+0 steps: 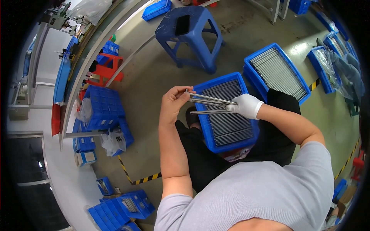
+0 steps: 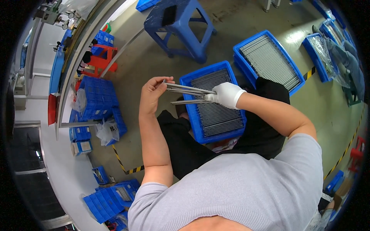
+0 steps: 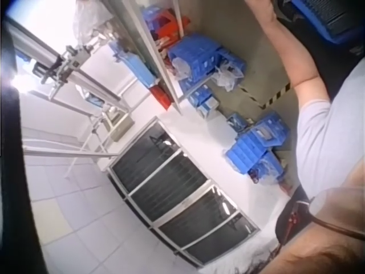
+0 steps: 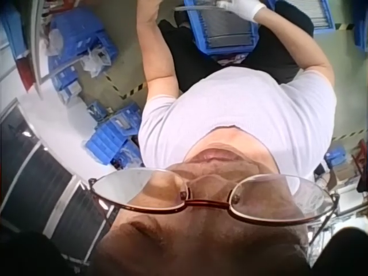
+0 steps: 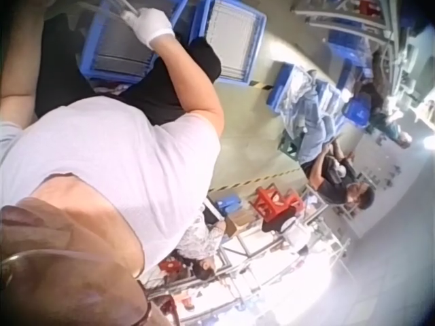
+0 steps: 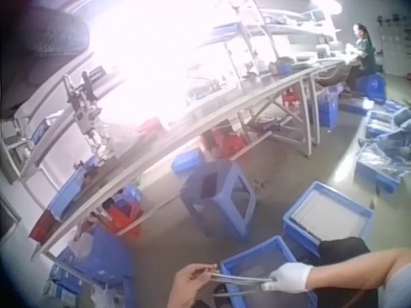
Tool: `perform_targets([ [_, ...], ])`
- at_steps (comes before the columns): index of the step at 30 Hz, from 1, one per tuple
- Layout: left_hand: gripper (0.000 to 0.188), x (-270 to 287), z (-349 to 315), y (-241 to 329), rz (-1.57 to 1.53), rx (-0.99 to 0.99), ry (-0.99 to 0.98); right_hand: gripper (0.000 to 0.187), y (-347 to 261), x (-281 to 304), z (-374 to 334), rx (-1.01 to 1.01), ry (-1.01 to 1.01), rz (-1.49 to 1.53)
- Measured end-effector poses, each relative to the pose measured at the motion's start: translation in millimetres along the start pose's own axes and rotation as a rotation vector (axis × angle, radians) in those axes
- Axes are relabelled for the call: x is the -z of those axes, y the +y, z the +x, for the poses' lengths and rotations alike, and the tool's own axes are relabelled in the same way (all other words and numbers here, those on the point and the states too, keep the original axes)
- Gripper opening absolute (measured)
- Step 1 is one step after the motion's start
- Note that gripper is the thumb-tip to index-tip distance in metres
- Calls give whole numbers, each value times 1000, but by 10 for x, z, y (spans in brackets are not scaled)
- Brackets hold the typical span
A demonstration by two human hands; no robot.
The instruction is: Inspecting and sorting thin metal tubes and small circular metal components into blue bins in a manufacturing setting.
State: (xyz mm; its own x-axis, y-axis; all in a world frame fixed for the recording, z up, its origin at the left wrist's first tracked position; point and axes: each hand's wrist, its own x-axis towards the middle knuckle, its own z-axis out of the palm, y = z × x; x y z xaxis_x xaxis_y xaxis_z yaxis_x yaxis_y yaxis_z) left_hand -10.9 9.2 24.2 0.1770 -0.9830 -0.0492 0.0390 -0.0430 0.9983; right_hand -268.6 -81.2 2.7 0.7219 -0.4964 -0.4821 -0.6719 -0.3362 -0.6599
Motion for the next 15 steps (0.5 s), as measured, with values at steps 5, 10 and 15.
perform_targets([
  [5,21,-10,14,-3,8,-10,5,59,61,-39,35,31,-40,167],
  [10,20,457,33,3,-37,-206,279,53,-84,155,-168,-166,-378,561],
  [15,31,249,74,-253,-750,29,370,39,170,-10,13,13,-517,1091],
])
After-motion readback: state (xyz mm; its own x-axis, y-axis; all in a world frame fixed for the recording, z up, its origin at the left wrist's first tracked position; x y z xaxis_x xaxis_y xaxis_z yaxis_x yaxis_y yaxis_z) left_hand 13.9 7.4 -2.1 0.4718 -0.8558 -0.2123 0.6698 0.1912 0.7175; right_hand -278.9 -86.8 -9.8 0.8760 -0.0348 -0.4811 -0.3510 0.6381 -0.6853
